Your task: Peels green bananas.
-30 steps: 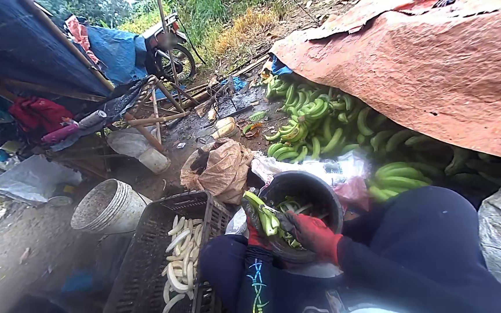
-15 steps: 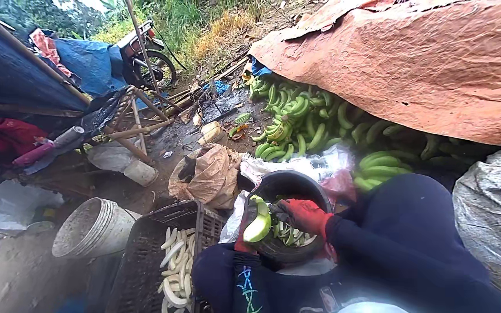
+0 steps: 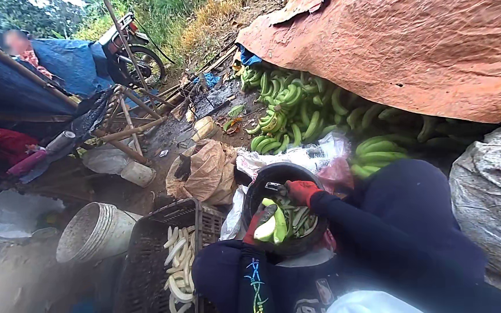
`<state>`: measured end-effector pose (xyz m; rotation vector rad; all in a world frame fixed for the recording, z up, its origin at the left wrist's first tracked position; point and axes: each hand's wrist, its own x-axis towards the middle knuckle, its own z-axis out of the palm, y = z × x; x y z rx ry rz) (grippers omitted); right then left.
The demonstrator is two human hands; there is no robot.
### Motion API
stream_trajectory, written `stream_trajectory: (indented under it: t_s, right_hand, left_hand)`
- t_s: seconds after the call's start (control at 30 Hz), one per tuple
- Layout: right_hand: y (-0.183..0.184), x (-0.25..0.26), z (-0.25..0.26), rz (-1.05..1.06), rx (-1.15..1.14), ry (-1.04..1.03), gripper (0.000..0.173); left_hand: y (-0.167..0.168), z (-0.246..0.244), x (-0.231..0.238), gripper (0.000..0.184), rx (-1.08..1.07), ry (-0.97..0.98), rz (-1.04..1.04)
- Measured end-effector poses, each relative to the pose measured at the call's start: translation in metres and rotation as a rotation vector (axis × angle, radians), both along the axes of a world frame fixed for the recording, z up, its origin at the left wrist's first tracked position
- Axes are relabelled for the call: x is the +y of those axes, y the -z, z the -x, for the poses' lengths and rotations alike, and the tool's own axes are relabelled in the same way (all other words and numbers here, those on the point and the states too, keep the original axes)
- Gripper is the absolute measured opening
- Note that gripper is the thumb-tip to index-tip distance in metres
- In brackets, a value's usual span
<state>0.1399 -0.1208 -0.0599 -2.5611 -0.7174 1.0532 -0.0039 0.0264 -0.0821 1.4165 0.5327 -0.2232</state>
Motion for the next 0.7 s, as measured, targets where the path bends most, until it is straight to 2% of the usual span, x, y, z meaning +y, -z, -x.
stream_trajectory:
  t_s: [0.07, 0.13, 0.23, 0.3, 0.4, 0.53, 0.57, 0.63, 0.67, 0.7]
  right_hand:
    - [-0.011, -0.010, 0.002, -0.024, -0.024, 0.027, 0.044]
    - [-0.021, -0.022, 0.011, -0.113, 0.003, -0.082, 0.040]
    - [-0.032, -0.033, 0.037, -0.126, 0.091, -0.212, 0.037]
    - [-0.039, -0.039, 0.055, -0.131, 0.099, -0.155, 0.037]
    - [-0.042, -0.040, 0.087, -0.254, 0.122, -0.141, 0.036]
    - [-0.042, -0.032, 0.117, -0.249, 0.120, -0.125, 0.040]
    - [-0.042, -0.029, 0.118, -0.228, 0.121, -0.117, 0.041]
    - [-0.039, -0.024, 0.111, -0.214, 0.133, -0.100, 0.043]
    - [-0.036, -0.022, 0.105, -0.218, 0.134, -0.094, 0.042]
    - [-0.035, -0.020, 0.099, -0.227, 0.125, -0.094, 0.042]
  left_hand:
    - [0.006, -0.006, 0.014, 0.049, 0.037, -0.119, -0.250]
    - [0.015, -0.009, 0.021, 0.045, -0.015, -0.255, -0.373]
    - [0.026, -0.010, 0.026, 0.045, -0.091, -0.444, -0.379]
    - [0.020, -0.009, 0.020, 0.048, -0.029, -0.580, -0.398]
    - [0.011, -0.014, 0.010, 0.053, 0.079, -0.823, -0.446]
    - [-0.014, -0.011, 0.004, 0.055, 0.187, -0.868, -0.459]
    - [-0.006, -0.007, 0.004, 0.052, 0.118, -0.865, -0.444]
    - [0.017, 0.007, -0.004, 0.050, -0.223, -0.799, -0.423]
    - [0.003, 0.010, -0.016, 0.048, -0.288, -0.726, -0.374]
    - [-0.056, 0.005, -0.037, 0.044, -0.073, -0.695, -0.159]
